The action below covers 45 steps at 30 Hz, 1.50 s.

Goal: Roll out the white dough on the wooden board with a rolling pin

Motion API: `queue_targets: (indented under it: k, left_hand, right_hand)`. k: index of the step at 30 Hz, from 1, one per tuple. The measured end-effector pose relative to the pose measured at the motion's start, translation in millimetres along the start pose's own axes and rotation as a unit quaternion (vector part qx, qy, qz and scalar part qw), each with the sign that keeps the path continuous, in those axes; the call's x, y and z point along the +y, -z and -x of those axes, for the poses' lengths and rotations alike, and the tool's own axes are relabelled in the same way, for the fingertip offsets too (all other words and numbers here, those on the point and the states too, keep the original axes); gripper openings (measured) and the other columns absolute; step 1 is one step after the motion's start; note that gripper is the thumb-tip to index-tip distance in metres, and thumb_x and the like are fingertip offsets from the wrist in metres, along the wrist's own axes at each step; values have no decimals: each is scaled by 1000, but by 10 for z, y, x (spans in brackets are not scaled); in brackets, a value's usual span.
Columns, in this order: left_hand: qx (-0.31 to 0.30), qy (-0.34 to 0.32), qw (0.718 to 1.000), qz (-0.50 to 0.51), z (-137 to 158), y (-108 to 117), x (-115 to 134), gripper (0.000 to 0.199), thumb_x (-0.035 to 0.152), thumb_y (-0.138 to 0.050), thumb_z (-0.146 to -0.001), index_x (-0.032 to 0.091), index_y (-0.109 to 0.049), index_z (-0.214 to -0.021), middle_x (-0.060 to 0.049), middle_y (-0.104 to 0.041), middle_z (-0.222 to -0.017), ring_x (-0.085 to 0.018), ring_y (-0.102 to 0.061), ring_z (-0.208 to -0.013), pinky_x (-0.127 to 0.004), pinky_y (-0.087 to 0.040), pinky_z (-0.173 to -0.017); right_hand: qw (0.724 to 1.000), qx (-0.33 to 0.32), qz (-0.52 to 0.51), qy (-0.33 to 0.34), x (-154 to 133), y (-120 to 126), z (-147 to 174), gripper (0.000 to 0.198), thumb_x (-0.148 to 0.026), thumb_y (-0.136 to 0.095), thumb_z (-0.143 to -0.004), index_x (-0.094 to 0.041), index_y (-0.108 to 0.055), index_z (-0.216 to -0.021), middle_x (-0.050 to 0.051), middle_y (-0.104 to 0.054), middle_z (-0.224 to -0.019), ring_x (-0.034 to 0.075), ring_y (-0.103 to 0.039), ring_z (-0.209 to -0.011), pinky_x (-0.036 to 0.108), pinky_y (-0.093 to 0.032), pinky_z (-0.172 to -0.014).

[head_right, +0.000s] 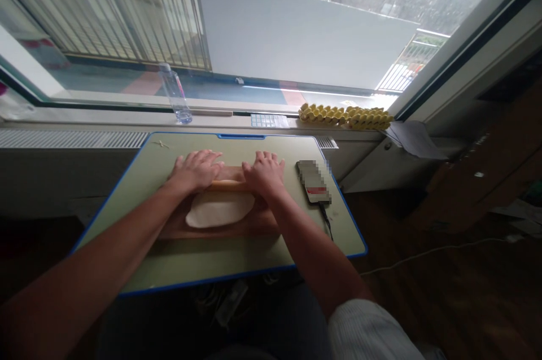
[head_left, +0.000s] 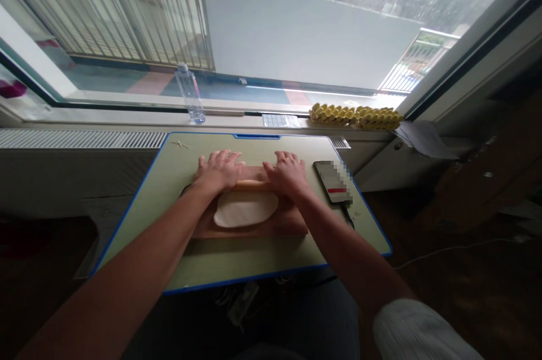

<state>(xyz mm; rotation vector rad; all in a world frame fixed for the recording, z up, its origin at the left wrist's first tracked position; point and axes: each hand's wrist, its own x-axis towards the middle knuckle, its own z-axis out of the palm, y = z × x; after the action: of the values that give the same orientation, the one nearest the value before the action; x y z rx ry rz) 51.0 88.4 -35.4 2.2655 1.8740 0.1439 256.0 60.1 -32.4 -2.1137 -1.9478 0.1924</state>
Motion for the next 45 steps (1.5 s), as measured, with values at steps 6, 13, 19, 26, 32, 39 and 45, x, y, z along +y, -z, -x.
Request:
queue_targets:
  k: [6,13,19,26,32,39,45]
  left_hand:
    - [58,11,998,17,-205,-15,5,60,52,-33,-105,27,-62,-152,-14,-55,-166,-37,-49,-150,-69,-28,-128]
    - [57,31,998,19,-321,-18,-9,55,50,-33,-105,28,-67,-142,-14,-60,-161,-36,-54,-145,-63,-35,-124]
    - [70,27,997,1,-227,16,10,53,50,-35,-105,27,-70,-138,-15,-64,-154,-35,-58,-140,-58,-40,-120]
    - [78,13,997,-8,37,32,38,57,49,-34,-106,26,-66,-147,-13,-59,-162,-35,-54,-144,-60,-36,-124]
    - [61,16,998,-20,328,-42,27,59,51,-31,-107,35,-59,-157,-8,-52,-170,-32,-47,-153,-59,-33,-127]
    - [110,15,993,-40,896,-169,79,61,50,-28,-109,36,-59,-159,-8,-52,-171,-35,-45,-158,-62,-35,-127]
    - [119,5,992,-42,1254,-235,113,69,53,-21,-110,27,-53,-165,-12,-49,-172,-35,-43,-160,-62,-35,-128]
  right_hand:
    - [1000,13,13,-4,22,-47,-260,54,-52,-51,-106,-17,-65,-145,19,-62,-156,36,-54,-143,59,-33,-123]
    - [1000,4,25,-5,30,-70,-370,55,-55,-53,-106,-16,-66,-142,20,-65,-151,37,-56,-140,59,-36,-120]
    - [1000,18,23,-1,24,-50,-276,53,-54,-51,-107,-16,-66,-142,19,-66,-150,36,-56,-140,57,-35,-122]
    - [1000,11,0,-1,11,-16,-38,55,-55,-49,-108,-16,-66,-142,19,-67,-149,35,-58,-138,54,-39,-119]
    - [1000,-10,12,13,-22,43,204,55,-56,-44,-110,-22,-62,-150,16,-61,-158,34,-52,-146,59,-32,-126]
    - [999,8,33,38,-33,30,659,58,-54,-41,-111,-24,-57,-158,12,-55,-165,36,-43,-154,64,-24,-130]
    - [997,36,41,63,-25,37,875,54,-52,-40,-111,-27,-60,-155,11,-53,-168,37,-38,-157,66,-21,-131]
